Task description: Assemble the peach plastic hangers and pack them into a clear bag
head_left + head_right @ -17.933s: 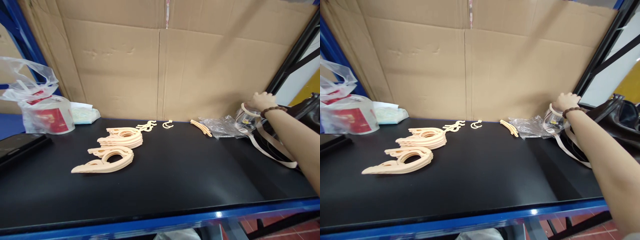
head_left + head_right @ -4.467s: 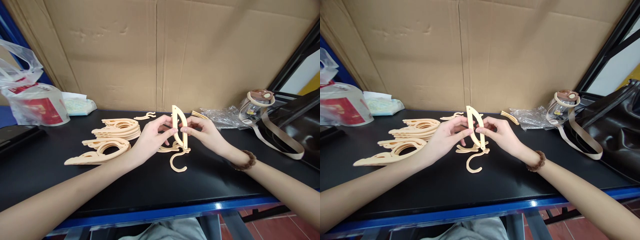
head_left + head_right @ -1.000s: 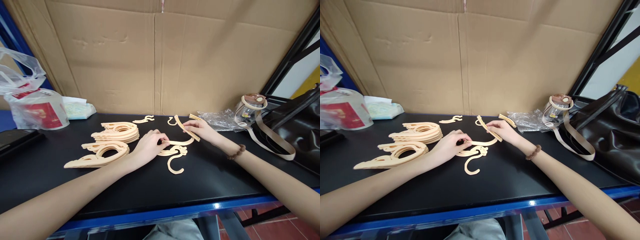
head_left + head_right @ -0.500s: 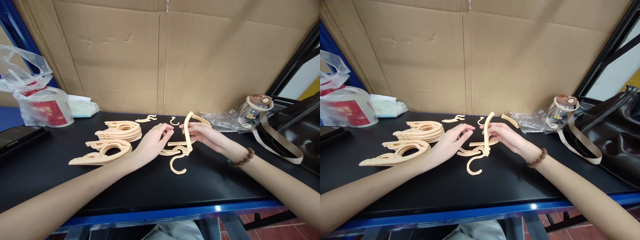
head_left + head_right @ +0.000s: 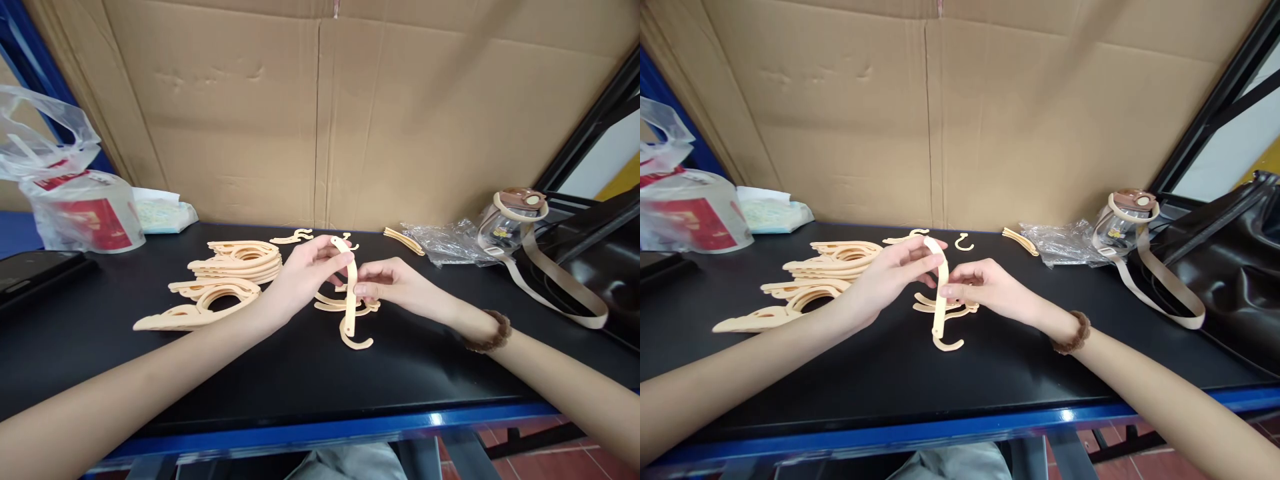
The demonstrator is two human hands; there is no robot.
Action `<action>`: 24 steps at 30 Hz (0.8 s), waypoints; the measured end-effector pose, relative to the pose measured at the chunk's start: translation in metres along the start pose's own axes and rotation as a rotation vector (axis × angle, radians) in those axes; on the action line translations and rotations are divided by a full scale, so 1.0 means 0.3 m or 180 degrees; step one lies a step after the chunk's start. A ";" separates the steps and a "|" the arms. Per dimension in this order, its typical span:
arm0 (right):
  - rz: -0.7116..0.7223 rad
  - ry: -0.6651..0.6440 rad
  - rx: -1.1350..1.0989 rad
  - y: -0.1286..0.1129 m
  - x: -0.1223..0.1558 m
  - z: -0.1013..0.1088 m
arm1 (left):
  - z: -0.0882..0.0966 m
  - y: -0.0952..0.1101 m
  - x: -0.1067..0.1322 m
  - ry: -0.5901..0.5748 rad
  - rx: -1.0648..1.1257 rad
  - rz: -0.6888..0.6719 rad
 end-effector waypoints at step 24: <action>0.0159 -0.1045 0.1777 -0.001 0.044 0.027 | -0.112 0.019 0.095 -0.0500 -0.3823 -0.1152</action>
Point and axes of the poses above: each hand's wrist, its own x-axis away from the middle knuckle, its own z-axis out of the back of the hand, y = z × x, the point moved 7 cm from there along -x, towards the middle knuckle, and after that the axes turned 5 degrees about x, right-handed, at the moved point
